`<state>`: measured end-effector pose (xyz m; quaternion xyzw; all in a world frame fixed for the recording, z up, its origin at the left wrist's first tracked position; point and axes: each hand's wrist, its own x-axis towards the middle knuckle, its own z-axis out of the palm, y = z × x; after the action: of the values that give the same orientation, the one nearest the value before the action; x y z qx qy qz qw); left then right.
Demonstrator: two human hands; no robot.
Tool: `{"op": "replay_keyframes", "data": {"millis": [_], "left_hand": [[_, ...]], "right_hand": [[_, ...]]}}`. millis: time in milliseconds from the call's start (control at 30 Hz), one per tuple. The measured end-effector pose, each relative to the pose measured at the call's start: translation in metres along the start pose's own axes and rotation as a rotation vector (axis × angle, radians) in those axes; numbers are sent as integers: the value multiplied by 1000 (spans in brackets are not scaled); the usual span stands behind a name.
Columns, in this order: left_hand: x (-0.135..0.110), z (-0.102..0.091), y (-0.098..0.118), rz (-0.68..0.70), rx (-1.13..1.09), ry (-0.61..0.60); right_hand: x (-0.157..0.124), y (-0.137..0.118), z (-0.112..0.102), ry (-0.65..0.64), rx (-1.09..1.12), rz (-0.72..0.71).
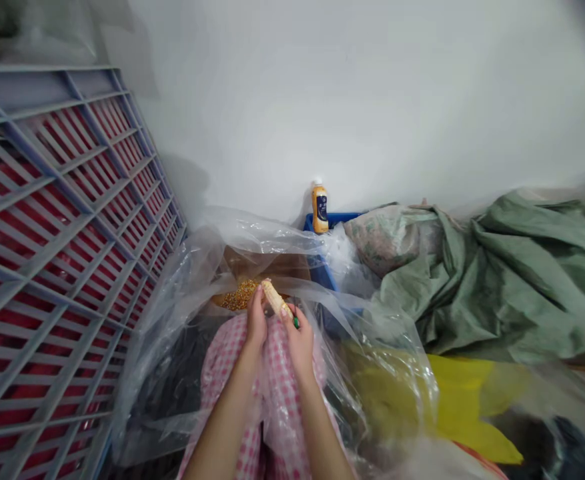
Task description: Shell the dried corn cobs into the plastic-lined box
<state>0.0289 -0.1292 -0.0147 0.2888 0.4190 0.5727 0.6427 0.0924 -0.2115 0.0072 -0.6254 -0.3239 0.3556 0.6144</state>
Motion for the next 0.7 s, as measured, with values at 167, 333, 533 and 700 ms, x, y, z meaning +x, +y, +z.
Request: {"op": "replay_keyframes", "data": {"millis": [167,333,533,700], "left_hand": [[1,2,-1,-72,-34,35],[-7,5,4,-89,27,-110],[-10,4,6,-45,22,-89],[-5,1,0,12,100,-26]], "right_hand": [[2,5,-4,58,99,92],[1,8,-5,118,112,125],[-2,-1,-1,93,90,40],[-2,1,-2,70,50,71]]}}
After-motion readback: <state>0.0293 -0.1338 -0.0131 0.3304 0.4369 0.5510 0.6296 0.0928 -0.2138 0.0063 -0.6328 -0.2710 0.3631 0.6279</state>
